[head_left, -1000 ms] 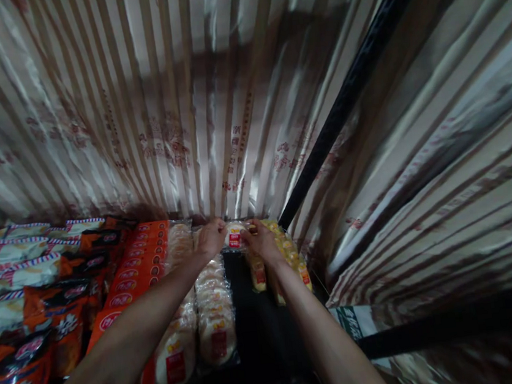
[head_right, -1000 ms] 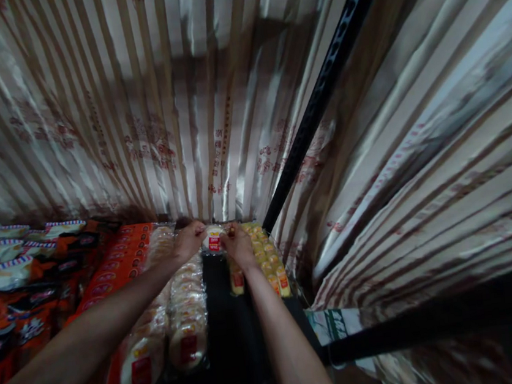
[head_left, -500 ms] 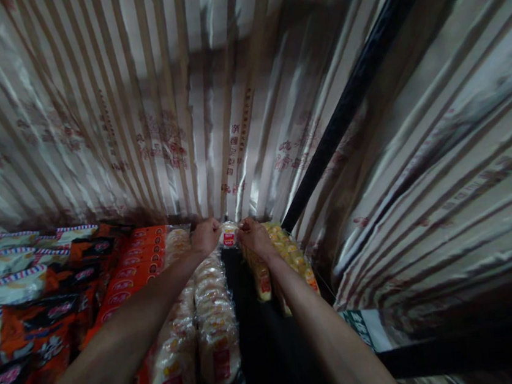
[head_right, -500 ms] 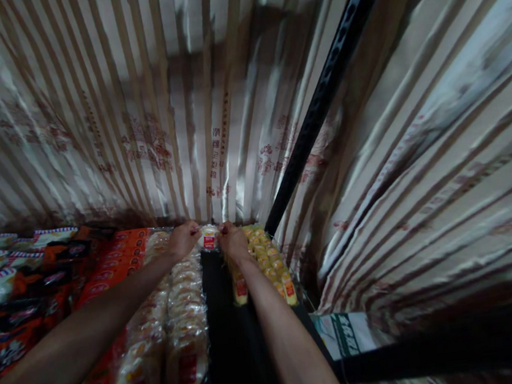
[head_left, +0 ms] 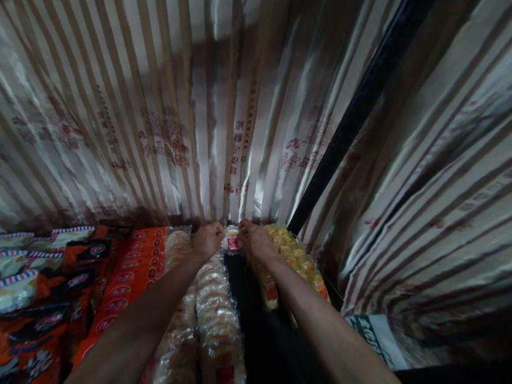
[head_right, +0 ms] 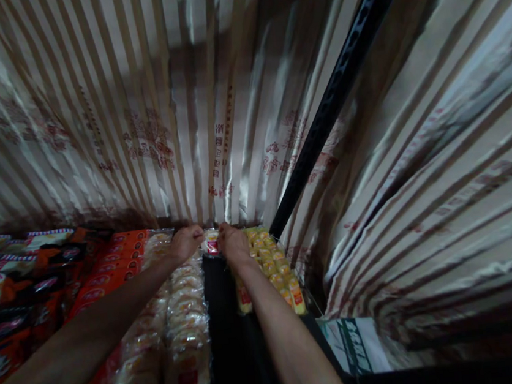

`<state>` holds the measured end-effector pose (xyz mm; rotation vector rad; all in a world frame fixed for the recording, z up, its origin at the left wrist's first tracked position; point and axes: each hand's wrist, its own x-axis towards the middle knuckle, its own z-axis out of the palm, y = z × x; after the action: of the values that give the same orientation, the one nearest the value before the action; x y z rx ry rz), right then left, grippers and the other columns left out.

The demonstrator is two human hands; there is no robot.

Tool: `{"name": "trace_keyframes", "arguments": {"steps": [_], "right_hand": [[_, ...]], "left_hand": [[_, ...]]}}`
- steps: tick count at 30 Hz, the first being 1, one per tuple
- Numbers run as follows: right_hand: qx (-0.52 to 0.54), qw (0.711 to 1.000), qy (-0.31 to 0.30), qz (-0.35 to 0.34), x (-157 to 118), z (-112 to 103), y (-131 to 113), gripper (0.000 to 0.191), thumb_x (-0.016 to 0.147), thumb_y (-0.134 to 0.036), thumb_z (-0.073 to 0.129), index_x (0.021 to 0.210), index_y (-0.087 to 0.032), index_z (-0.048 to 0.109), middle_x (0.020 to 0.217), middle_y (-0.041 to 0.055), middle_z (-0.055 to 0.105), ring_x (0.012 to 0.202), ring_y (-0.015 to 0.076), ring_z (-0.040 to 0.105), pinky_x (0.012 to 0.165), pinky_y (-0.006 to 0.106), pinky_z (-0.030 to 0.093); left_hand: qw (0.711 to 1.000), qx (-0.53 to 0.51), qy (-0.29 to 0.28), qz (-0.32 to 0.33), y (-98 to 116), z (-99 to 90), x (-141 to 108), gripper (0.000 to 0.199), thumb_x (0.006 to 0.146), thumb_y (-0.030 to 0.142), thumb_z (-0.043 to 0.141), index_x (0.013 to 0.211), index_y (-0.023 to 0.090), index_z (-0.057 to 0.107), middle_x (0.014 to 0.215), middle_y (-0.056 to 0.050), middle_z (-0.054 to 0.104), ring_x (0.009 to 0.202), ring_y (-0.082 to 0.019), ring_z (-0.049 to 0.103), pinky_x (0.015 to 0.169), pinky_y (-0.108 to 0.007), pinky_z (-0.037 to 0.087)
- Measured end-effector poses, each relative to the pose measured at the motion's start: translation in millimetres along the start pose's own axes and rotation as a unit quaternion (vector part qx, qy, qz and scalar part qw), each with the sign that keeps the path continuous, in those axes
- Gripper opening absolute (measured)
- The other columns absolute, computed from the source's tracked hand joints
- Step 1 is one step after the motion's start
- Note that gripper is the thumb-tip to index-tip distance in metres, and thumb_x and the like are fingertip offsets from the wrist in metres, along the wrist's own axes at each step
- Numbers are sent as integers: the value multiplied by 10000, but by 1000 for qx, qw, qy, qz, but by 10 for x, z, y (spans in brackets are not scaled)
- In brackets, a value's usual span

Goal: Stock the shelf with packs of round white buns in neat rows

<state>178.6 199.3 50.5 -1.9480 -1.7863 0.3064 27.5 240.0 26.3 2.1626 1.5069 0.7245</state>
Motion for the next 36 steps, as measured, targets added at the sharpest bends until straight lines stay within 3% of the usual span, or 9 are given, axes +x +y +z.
{"name": "trace_keyframes", "arguments": {"steps": [4, 8, 15, 21, 30, 34, 36], "right_hand": [[-145, 989, -26, 0, -5, -72, -89, 172, 815, -224, 540, 969, -232, 618, 897, 77, 695, 841, 205, 605, 671, 269, 384], [-196, 980, -23, -31, 26, -69, -134, 169, 847, -242, 499, 914, -209, 650, 934, 74, 691, 929, 189, 563, 784, 271, 363], [-199, 980, -20, -8, 106, 50, -133, 220, 868, -288, 462, 921, -237, 670, 932, 47, 697, 975, 209, 495, 810, 299, 321], [-215, 976, 12, -22, 130, 131, -123, 259, 888, -308, 428, 958, -240, 668, 1061, 79, 634, 1062, 258, 407, 823, 360, 289], [-217, 976, 12, -29, 155, 201, -85, 239, 874, -286, 468, 995, -219, 663, 1094, 96, 608, 1085, 266, 396, 918, 409, 251], [-207, 976, 34, -61, 4, 156, -167, 301, 866, -173, 438, 1114, -196, 607, 1164, 124, 584, 1147, 269, 382, 942, 423, 290], [-160, 982, 36, -93, -147, 180, -211, 354, 863, -119, 402, 1165, -171, 578, 1211, 125, 562, 1149, 246, 411, 944, 377, 342]], "left_hand": [[1000, 8, -14, 3, -30, 21, 38, 62, 783, 225, 576, 780, 213, 637, 740, 16, 659, 706, -124, 587, 651, -209, 396], [999, 25, -24, 6, -57, -1, 60, 56, 770, 209, 587, 774, 209, 643, 773, 20, 675, 748, -117, 597, 690, -200, 416], [998, 59, -27, 7, -106, 4, 78, 114, 806, 219, 542, 790, 205, 655, 828, 2, 688, 810, -131, 607, 754, -212, 433], [995, 100, -17, -22, -77, 26, 85, 280, 792, 222, 567, 1069, 186, 590, 924, -51, 681, 975, -200, 559, 813, -270, 436], [989, 147, -24, 10, -64, 45, 90, 228, 759, 205, 568, 977, 169, 623, 1024, -56, 653, 1015, -204, 534, 923, -296, 386], [987, 162, -20, 13, -52, 63, 92, 226, 757, 206, 564, 970, 161, 623, 1030, -80, 642, 1029, -230, 529, 896, -319, 405], [986, 165, -18, 14, -50, 68, 88, 217, 771, 218, 552, 968, 160, 622, 1028, -89, 641, 1032, -233, 532, 897, -322, 405]]}}
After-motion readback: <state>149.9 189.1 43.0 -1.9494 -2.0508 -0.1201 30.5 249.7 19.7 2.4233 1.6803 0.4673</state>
